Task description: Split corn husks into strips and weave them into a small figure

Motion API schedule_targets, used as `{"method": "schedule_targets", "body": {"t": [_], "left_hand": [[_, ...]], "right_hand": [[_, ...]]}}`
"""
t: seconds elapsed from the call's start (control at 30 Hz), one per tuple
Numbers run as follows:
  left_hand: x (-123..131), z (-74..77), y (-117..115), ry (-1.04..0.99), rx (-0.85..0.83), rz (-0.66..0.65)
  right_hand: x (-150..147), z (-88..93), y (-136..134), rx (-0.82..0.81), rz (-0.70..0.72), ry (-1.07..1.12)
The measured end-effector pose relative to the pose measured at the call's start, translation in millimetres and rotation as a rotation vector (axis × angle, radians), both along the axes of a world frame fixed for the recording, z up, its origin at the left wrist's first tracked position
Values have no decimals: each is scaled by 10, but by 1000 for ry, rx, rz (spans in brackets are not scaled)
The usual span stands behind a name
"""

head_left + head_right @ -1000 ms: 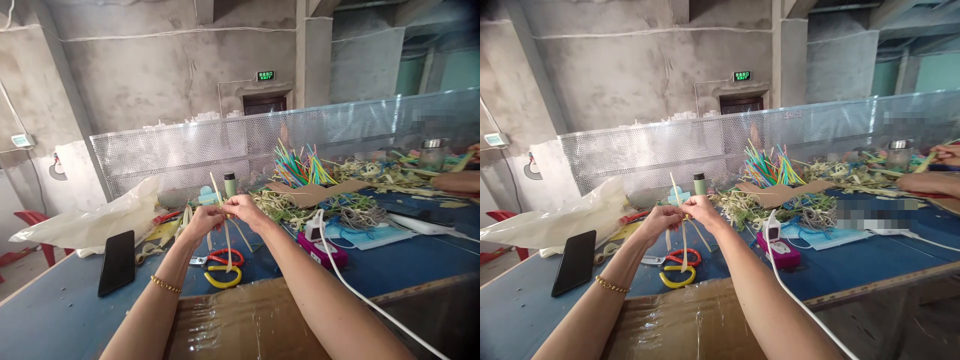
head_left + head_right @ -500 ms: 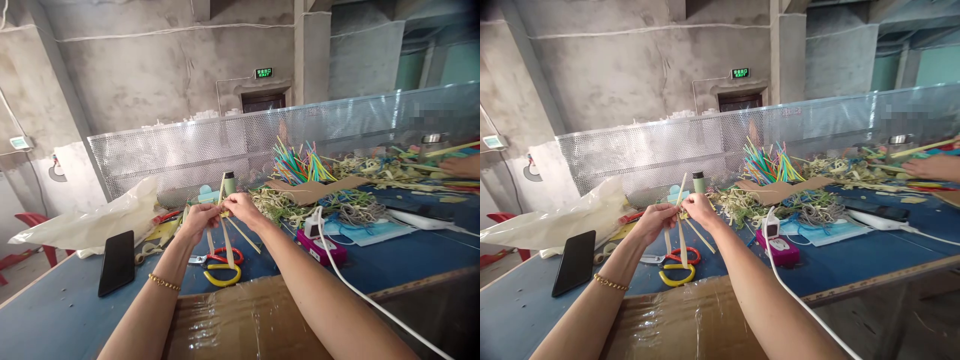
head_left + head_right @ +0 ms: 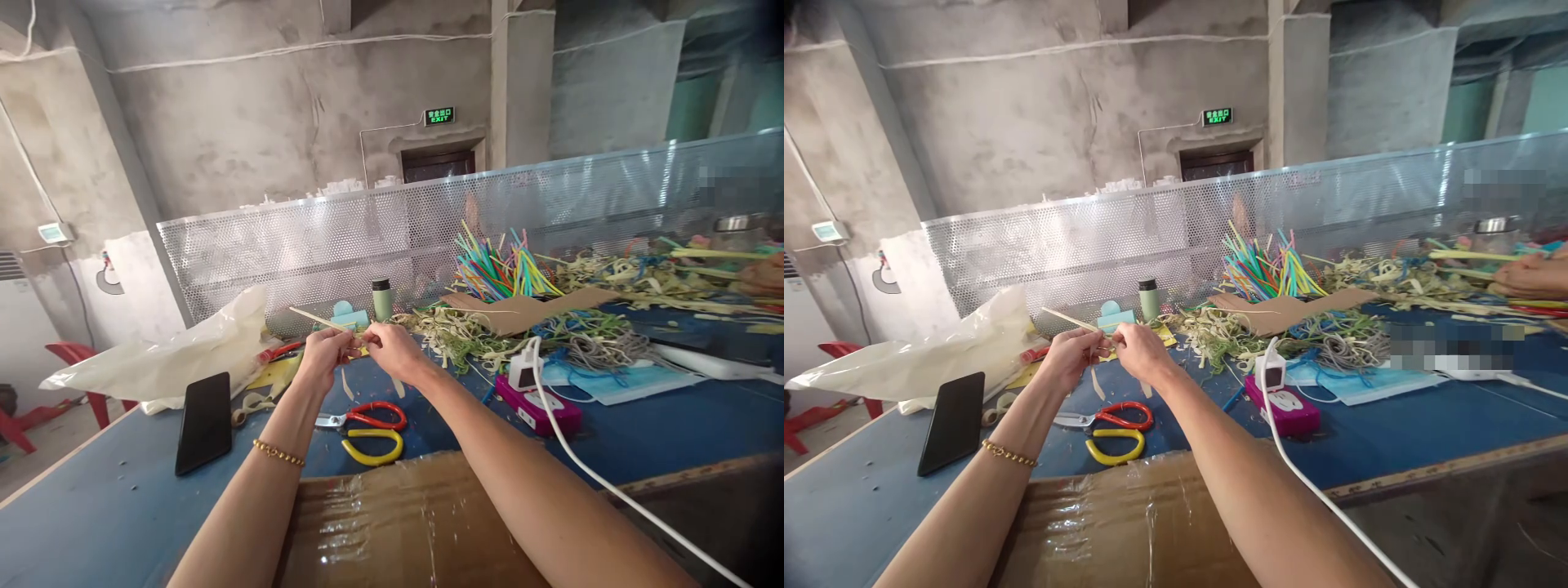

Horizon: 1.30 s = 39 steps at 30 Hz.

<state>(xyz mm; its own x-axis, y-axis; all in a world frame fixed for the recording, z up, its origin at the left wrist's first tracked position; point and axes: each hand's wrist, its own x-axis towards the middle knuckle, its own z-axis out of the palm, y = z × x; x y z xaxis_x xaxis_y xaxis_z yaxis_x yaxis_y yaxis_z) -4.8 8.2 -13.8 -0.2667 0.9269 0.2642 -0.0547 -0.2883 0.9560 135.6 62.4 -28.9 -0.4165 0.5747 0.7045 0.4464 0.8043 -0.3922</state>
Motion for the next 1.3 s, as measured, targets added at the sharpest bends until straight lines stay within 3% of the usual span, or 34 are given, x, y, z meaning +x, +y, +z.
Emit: {"method": "schedule_targets", "body": {"t": [0.37, 0.63, 0.73, 0.9, 1.07, 1.3], "left_hand": [[-91, -42, 94, 125, 30, 39], [-87, -27, 57, 77, 3, -166], [-108, -62, 82, 136, 11, -153], [-81, -89, 69, 309, 37, -144], [90, -20, -60, 404, 112, -224], [170, 20, -97, 429, 187, -182]], "right_hand": [[39, 27, -23, -432, 293, 161], [63, 10, 43, -414, 243, 167], [67, 5, 63, -413, 242, 165], [112, 85, 46, -281, 119, 237], [118, 147, -28, -319, 227, 325], [140, 207, -78, -543, 407, 483]]}}
